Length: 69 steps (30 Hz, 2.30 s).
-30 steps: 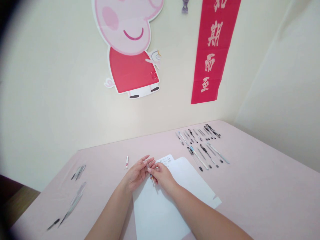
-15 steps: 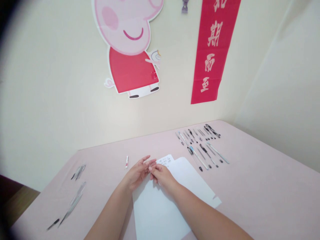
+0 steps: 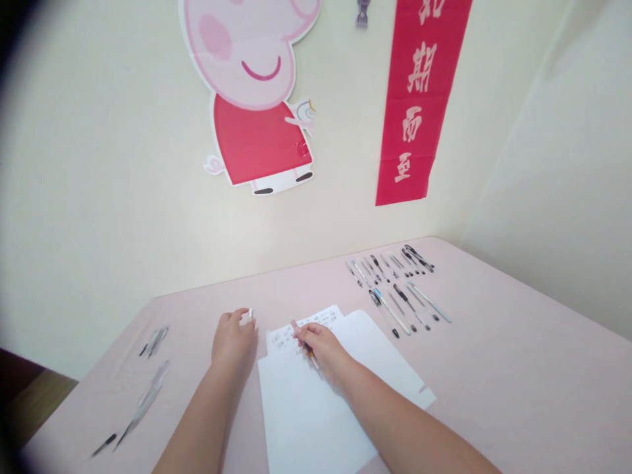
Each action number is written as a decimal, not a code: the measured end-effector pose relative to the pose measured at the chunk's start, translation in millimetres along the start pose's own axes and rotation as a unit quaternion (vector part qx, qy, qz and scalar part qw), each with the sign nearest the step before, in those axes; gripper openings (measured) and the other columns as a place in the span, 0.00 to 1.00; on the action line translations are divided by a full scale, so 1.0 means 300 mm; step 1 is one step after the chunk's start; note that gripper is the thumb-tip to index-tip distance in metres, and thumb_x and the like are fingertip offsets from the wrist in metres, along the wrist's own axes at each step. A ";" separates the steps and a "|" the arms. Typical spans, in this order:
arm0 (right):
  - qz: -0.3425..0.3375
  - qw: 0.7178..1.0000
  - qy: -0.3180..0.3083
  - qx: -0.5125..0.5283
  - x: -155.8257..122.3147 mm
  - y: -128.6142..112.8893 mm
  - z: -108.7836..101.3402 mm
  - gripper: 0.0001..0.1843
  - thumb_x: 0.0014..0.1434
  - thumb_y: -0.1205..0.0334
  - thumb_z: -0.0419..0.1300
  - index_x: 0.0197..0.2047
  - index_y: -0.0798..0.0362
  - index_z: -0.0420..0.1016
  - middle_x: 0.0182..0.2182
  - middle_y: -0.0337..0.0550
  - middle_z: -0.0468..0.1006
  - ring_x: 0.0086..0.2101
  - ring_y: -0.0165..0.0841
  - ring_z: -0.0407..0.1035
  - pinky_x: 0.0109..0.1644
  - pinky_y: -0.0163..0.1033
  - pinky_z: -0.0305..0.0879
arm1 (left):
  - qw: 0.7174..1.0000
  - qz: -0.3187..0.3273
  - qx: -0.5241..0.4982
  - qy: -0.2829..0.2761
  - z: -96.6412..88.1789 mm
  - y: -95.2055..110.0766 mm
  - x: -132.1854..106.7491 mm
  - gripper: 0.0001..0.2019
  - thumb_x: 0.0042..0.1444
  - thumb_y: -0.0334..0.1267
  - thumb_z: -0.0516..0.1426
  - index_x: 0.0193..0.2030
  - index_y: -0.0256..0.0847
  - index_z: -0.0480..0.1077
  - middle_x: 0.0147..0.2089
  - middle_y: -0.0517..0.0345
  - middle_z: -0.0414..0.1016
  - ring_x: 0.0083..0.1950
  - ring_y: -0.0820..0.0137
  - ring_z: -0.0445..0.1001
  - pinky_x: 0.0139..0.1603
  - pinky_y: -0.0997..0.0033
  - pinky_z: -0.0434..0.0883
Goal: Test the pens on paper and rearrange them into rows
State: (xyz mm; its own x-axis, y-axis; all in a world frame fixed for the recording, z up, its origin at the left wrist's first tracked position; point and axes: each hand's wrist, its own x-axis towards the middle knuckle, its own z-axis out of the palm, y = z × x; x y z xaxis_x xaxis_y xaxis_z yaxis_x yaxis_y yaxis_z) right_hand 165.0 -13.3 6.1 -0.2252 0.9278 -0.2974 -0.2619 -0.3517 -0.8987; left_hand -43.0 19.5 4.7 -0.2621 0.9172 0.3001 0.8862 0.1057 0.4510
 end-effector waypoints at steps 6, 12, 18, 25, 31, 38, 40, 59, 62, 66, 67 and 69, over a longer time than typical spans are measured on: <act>0.008 1.000 -0.001 0.006 -0.006 -0.003 -0.002 0.17 0.40 0.50 0.65 0.26 0.55 0.69 0.15 0.30 0.62 0.19 0.23 0.55 0.24 0.31 0.47 | 0.994 -0.021 0.100 -0.039 0.025 0.009 -0.014 0.21 0.55 0.42 0.50 0.53 0.34 0.61 0.45 0.43 0.67 0.43 0.59 0.71 0.41 0.63 0.66; 0.025 1.000 0.006 -0.017 0.002 0.003 -0.010 0.21 0.42 0.45 0.64 0.26 0.55 0.69 0.14 0.29 0.59 0.18 0.22 0.51 0.22 0.31 0.43 | 0.994 -0.030 0.087 -0.054 0.027 -0.002 -0.003 0.18 0.55 0.33 0.46 0.53 0.34 0.62 0.44 0.41 0.71 0.42 0.60 0.73 0.40 0.65 0.65; 0.040 0.999 0.010 0.002 0.014 -0.002 -0.017 0.22 0.45 0.43 0.62 0.26 0.56 0.68 0.14 0.28 0.57 0.15 0.20 0.47 0.18 0.30 0.38 | 0.988 -0.089 -0.118 -0.035 0.044 -0.020 0.021 0.15 0.53 0.33 0.48 0.45 0.35 0.69 0.36 0.47 0.74 0.39 0.62 0.72 0.37 0.67 0.65; 0.061 0.991 -0.013 0.120 0.022 -0.021 -0.029 0.19 0.46 0.49 0.64 0.24 0.57 0.66 0.12 0.29 0.58 0.13 0.18 0.46 0.14 0.28 0.37 | 0.827 -0.233 -0.506 -0.074 0.029 0.050 0.024 0.11 0.44 0.35 0.57 0.36 0.33 0.72 0.25 0.59 0.70 0.22 0.78 0.63 0.23 0.79 0.59; 0.100 0.962 0.006 0.252 0.038 -0.033 -0.041 0.13 0.53 0.59 0.61 0.22 0.57 0.66 0.13 0.32 0.64 0.13 0.18 0.54 0.13 0.23 0.45 | 0.699 -0.248 -0.649 -0.170 0.024 0.130 -0.004 0.03 0.48 0.28 0.57 0.32 0.34 0.70 0.24 0.61 0.68 0.21 0.82 0.63 0.19 0.84 0.60; 0.103 0.944 0.019 0.312 0.047 -0.034 -0.057 0.10 0.57 0.64 0.57 0.24 0.57 0.68 0.13 0.34 0.68 0.13 0.20 0.60 0.14 0.23 0.53 | 0.640 -0.278 -0.686 -0.208 0.001 0.186 -0.029 0.07 0.50 0.22 0.56 0.35 0.34 0.70 0.30 0.57 0.73 0.28 0.79 0.72 0.31 0.83 0.71; 0.094 0.944 0.017 0.316 0.051 -0.031 -0.062 0.10 0.57 0.64 0.56 0.25 0.58 0.68 0.14 0.35 0.69 0.14 0.20 0.61 0.15 0.24 0.55 | 0.628 -0.277 -0.692 -0.222 -0.010 0.197 -0.035 0.06 0.50 0.22 0.56 0.33 0.35 0.69 0.31 0.56 0.74 0.32 0.78 0.75 0.34 0.81 0.73; -0.055 0.942 0.166 0.287 0.090 -0.024 -0.100 0.07 0.50 0.62 0.59 0.23 0.53 0.67 0.18 0.37 0.71 0.19 0.25 0.64 0.22 0.29 0.62 | 0.579 -0.284 -0.729 -0.232 0.010 0.214 -0.062 0.03 0.51 0.25 0.57 0.32 0.35 0.69 0.29 0.61 0.74 0.26 0.81 0.73 0.28 0.84 0.71; -0.061 0.944 0.170 0.276 0.092 -0.022 -0.101 0.07 0.50 0.61 0.60 0.23 0.53 0.67 0.18 0.38 0.71 0.20 0.26 0.65 0.22 0.30 0.63 | 0.577 -0.281 -0.730 -0.234 0.012 0.216 -0.062 0.04 0.51 0.24 0.57 0.31 0.35 0.69 0.29 0.60 0.74 0.27 0.81 0.73 0.29 0.84 0.72; -0.067 0.943 0.171 0.278 0.093 -0.018 -0.104 0.07 0.50 0.61 0.60 0.24 0.53 0.67 0.19 0.38 0.71 0.20 0.25 0.65 0.23 0.30 0.64 | 0.579 -0.281 -0.728 -0.236 0.015 0.218 -0.063 0.04 0.51 0.23 0.57 0.31 0.35 0.69 0.29 0.60 0.74 0.27 0.81 0.73 0.29 0.84 0.72; -0.068 0.944 0.170 0.275 0.094 -0.016 -0.105 0.08 0.50 0.61 0.60 0.24 0.53 0.67 0.19 0.38 0.71 0.20 0.25 0.65 0.23 0.30 0.64 | 0.580 -0.281 -0.727 -0.236 0.016 0.218 -0.064 0.04 0.51 0.23 0.57 0.31 0.35 0.69 0.29 0.60 0.74 0.27 0.81 0.73 0.29 0.84 0.72; -0.075 0.948 0.166 0.260 0.098 -0.013 -0.109 0.08 0.50 0.60 0.60 0.24 0.53 0.67 0.19 0.38 0.72 0.20 0.26 0.66 0.22 0.31 0.64 | 0.579 -0.279 -0.728 -0.239 0.018 0.218 -0.064 0.04 0.50 0.23 0.57 0.30 0.35 0.69 0.29 0.60 0.74 0.27 0.81 0.73 0.29 0.84 0.72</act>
State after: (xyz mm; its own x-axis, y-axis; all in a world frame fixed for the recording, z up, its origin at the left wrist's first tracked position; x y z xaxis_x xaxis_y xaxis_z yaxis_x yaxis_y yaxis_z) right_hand 190.0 19.3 -9.7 0.1367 0.9297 -0.3419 -0.7143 -0.1466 -0.6843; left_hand 22.1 10.7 24.0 0.0909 0.9349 -0.3430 -0.6374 0.3193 0.7013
